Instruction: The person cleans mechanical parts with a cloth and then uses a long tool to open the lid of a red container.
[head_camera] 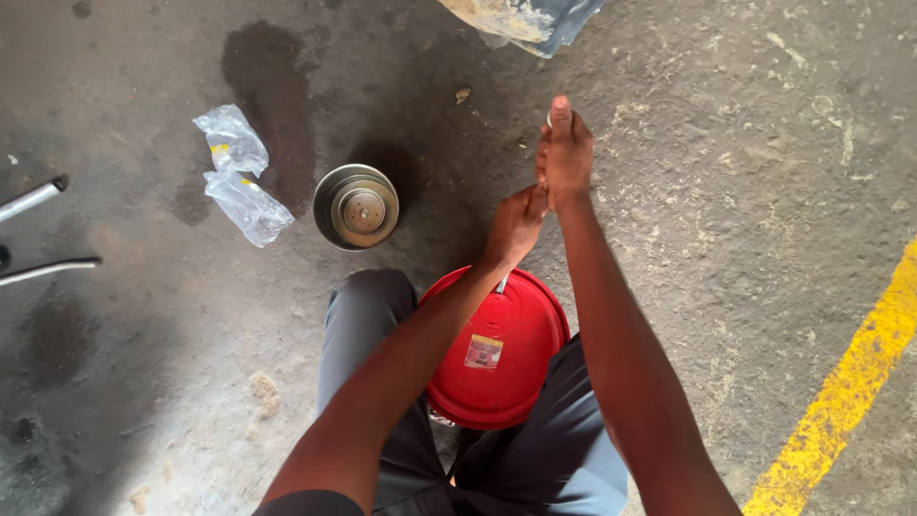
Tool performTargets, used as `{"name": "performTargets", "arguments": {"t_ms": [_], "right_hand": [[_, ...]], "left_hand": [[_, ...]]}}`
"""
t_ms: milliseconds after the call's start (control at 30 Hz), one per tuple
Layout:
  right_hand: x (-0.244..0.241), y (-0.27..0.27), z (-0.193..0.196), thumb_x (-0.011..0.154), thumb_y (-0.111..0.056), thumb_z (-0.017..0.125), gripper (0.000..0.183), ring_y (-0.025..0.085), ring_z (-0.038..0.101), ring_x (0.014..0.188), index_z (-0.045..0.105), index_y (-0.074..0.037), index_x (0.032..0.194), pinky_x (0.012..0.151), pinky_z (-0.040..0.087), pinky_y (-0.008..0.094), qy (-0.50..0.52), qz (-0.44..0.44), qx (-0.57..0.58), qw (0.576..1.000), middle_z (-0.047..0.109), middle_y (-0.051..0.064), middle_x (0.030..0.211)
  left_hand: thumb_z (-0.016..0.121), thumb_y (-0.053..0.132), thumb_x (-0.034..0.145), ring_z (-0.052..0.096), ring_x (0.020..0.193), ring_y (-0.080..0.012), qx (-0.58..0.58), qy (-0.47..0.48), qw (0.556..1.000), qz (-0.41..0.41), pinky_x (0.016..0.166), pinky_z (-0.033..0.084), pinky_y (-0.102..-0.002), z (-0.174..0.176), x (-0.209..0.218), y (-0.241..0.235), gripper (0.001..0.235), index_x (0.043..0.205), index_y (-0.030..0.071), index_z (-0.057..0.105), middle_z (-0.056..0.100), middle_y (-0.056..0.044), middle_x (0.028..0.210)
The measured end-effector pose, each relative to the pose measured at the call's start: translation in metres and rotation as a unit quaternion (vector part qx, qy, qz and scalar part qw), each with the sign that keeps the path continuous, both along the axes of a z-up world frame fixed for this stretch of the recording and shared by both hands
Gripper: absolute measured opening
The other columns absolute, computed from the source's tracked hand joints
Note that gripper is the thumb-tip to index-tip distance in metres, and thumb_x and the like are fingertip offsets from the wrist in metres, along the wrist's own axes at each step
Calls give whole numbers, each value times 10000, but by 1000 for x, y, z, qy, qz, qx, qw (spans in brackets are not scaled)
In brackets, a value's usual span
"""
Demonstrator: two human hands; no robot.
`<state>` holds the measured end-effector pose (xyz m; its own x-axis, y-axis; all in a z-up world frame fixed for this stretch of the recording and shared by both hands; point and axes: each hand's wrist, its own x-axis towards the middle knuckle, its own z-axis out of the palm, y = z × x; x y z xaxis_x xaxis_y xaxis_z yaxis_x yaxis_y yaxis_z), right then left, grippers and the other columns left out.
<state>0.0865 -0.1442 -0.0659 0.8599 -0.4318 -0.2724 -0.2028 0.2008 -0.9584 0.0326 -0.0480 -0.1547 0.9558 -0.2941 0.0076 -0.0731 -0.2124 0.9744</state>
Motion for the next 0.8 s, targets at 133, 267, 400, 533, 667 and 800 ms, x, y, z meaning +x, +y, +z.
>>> {"name": "performTargets", "arguments": {"t_ms": [133, 267, 400, 533, 667, 800], "right_hand": [[24, -21, -64, 974, -651, 551, 572, 97, 310, 367, 471, -118, 780, 347, 250, 288, 77, 29, 111, 990, 364, -39, 515], [19, -20, -70, 986, -612, 587, 520, 83, 318, 406, 502, -122, 834, 384, 274, 274, 84, 23, 117, 989, 365, -49, 545], [1, -12, -10, 975, -643, 551, 514, 51, 293, 412, 487, -155, 829, 344, 235, 256, 37, 7, 38, 999, 352, -79, 553], [-19, -1, 41, 966, -631, 558, 486, 40, 295, 410, 485, -167, 839, 338, 244, 245, -17, -14, 40, 999, 376, -83, 571], [-40, 5, 64, 1001, -588, 563, 465, 27, 315, 424, 478, -159, 842, 345, 241, 234, -59, -40, -3, 997, 381, -69, 589], [-55, 10, 67, 1046, -522, 595, 420, 33, 351, 471, 487, -151, 883, 389, 254, 234, -158, -83, 13, 984, 432, -54, 654]], "left_hand": [[343, 417, 1098, 632, 715, -462, 137, -89, 986, -23, 596, 453, -560, -46, 19, -15, 508, 889, 52, 627, 657, -226, 758], [357, 399, 1105, 671, 762, -469, 175, -18, 984, -23, 632, 494, -573, -40, 11, -13, 471, 972, 75, 673, 700, -221, 810], [428, 250, 1024, 713, 815, -387, 226, -181, 949, -123, 702, 548, -527, 26, 3, 17, 260, 1055, 88, 629, 717, -151, 930], [644, 115, 938, 628, 947, -360, 170, -244, 954, -42, 818, 522, -469, 103, -69, 92, 175, 1097, 59, 599, 598, -159, 992], [677, 98, 879, 612, 962, -358, 218, -226, 940, -133, 804, 512, -471, 133, -112, 137, 253, 1106, 41, 580, 582, -159, 1036], [668, 54, 808, 592, 1002, -377, 251, -215, 934, -137, 831, 501, -490, 123, -119, 137, 294, 1084, 9, 577, 571, -186, 1067]]}}
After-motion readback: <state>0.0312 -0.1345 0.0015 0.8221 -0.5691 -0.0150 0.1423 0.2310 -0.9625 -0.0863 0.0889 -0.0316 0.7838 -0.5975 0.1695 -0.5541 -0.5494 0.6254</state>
